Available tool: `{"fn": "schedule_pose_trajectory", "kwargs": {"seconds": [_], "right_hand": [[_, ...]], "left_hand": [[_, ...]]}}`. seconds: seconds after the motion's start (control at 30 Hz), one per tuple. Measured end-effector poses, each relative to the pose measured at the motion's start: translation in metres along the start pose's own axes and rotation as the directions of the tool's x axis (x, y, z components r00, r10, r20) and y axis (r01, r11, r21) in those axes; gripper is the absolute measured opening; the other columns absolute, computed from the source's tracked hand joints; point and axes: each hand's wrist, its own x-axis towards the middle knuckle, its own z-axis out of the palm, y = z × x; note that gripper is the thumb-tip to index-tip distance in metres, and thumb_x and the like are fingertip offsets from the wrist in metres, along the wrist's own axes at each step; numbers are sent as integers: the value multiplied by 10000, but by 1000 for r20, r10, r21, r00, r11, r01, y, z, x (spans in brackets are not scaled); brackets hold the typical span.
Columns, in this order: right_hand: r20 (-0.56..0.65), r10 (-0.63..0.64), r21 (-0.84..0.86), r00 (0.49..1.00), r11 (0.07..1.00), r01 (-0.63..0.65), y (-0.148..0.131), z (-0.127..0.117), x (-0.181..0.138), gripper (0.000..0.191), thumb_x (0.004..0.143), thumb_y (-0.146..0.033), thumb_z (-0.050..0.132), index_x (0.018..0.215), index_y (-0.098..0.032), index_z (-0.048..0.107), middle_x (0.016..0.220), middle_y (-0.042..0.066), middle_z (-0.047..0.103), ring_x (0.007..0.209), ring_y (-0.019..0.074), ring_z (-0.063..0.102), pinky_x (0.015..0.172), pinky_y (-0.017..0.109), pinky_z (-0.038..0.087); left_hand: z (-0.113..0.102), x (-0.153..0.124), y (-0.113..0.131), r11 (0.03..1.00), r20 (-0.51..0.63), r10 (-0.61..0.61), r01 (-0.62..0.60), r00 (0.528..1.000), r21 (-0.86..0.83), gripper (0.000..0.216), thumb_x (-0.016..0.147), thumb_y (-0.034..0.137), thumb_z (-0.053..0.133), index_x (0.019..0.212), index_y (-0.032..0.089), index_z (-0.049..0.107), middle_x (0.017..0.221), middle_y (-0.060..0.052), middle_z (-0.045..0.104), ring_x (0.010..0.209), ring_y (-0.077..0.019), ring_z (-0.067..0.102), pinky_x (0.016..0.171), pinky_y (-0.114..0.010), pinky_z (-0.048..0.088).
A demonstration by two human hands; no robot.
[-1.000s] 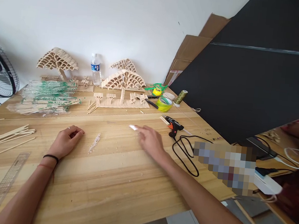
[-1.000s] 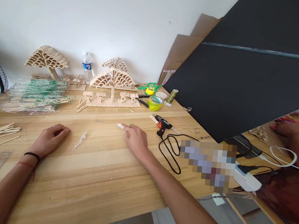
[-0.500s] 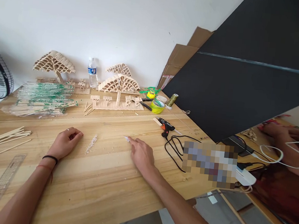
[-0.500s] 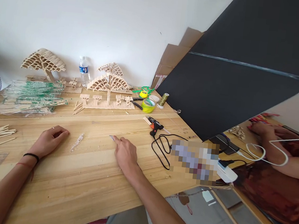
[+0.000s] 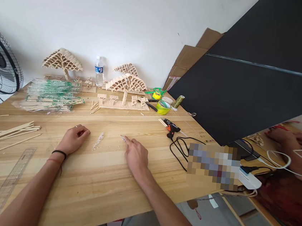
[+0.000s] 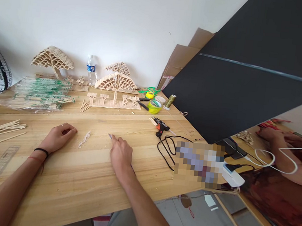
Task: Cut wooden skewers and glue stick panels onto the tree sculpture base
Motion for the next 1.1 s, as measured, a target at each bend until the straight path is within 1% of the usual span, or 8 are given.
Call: {"fn": "schedule_pose_trajectory", "kwargs": {"seconds": [0.13, 0.2, 0.4, 0.63, 0.8, 0.9, 1.03, 1.1], "right_hand": [[-69, 141, -6, 988, 990, -141, 29, -12, 12, 500, 1010, -160, 413, 1428, -341, 619, 1147, 60, 749, 928, 191, 710, 764, 270, 525], [-72, 199, -20, 977, 979, -201, 33, -12, 15, 492, 1008, -161, 417, 1420, -320, 631, 1150, 72, 750, 931, 198, 712, 763, 272, 526], [-1, 5, -8, 1000, 1000, -5, -5, 1, 0, 525, 983, -138, 437, 1448, -318, 602, 1075, 66, 759, 948, 205, 707, 766, 269, 531], [-46, 155, 2, 987, 988, -155, 8, -8, 18, 485, 1012, -155, 407, 1415, -296, 634, 1118, 80, 749, 932, 208, 716, 782, 291, 528], [-16, -30, 7, 999, 1000, 31, -27, 4, -2, 504, 979, -137, 473, 1424, -328, 618, 1044, 50, 753, 923, 195, 709, 746, 264, 515], [11, -119, 21, 993, 993, 119, -30, 1, -5, 507, 965, -131, 495, 1415, -323, 626, 1042, 49, 753, 936, 193, 705, 751, 260, 513], [-20, 27, 0, 999, 1000, -27, -12, -5, 10, 511, 991, -141, 444, 1444, -316, 604, 1110, 63, 743, 927, 202, 706, 772, 284, 521], [-13, 51, -13, 999, 999, -52, -11, -3, 11, 508, 986, -141, 453, 1441, -304, 609, 1101, 69, 744, 931, 209, 705, 774, 287, 521]], "left_hand": [[0, 0, -1, 1000, 15, -4, 4, 1000, 2, 415, 859, 570, 498, 788, 210, 691, 850, -65, 717, 773, -225, 629, 729, -344, 473], [0, 0, 0, 1000, 25, -3, 3, 1000, 9, 415, 862, 563, 491, 788, 208, 694, 857, -69, 720, 782, -230, 632, 740, -350, 476], [1, 0, 1, 1000, 20, 11, -11, 1000, 17, 417, 865, 559, 487, 770, 206, 690, 847, -72, 714, 772, -231, 629, 740, -353, 479], [3, 1, -2, 1000, 22, 4, -4, 1000, 10, 397, 859, 537, 487, 788, 201, 686, 871, -74, 714, 793, -230, 628, 750, -351, 465], [4, 1, 1, 999, 7, 11, -11, 1000, 33, 349, 851, 491, 484, 771, 203, 664, 813, -64, 693, 739, -217, 601, 725, -349, 448], [4, -1, 2, 999, 4, 18, -19, 1000, 28, 341, 848, 478, 479, 760, 204, 661, 801, -64, 689, 724, -214, 598, 716, -347, 450], [4, -2, 0, 999, -1, 26, -26, 1000, 23, 344, 858, 477, 477, 762, 205, 664, 816, -60, 691, 736, -210, 603, 724, -342, 454], [5, -1, -1, 999, -1, 26, -26, 1000, 23, 336, 860, 469, 480, 767, 204, 665, 812, -58, 688, 738, -210, 600, 726, -343, 451]]}}
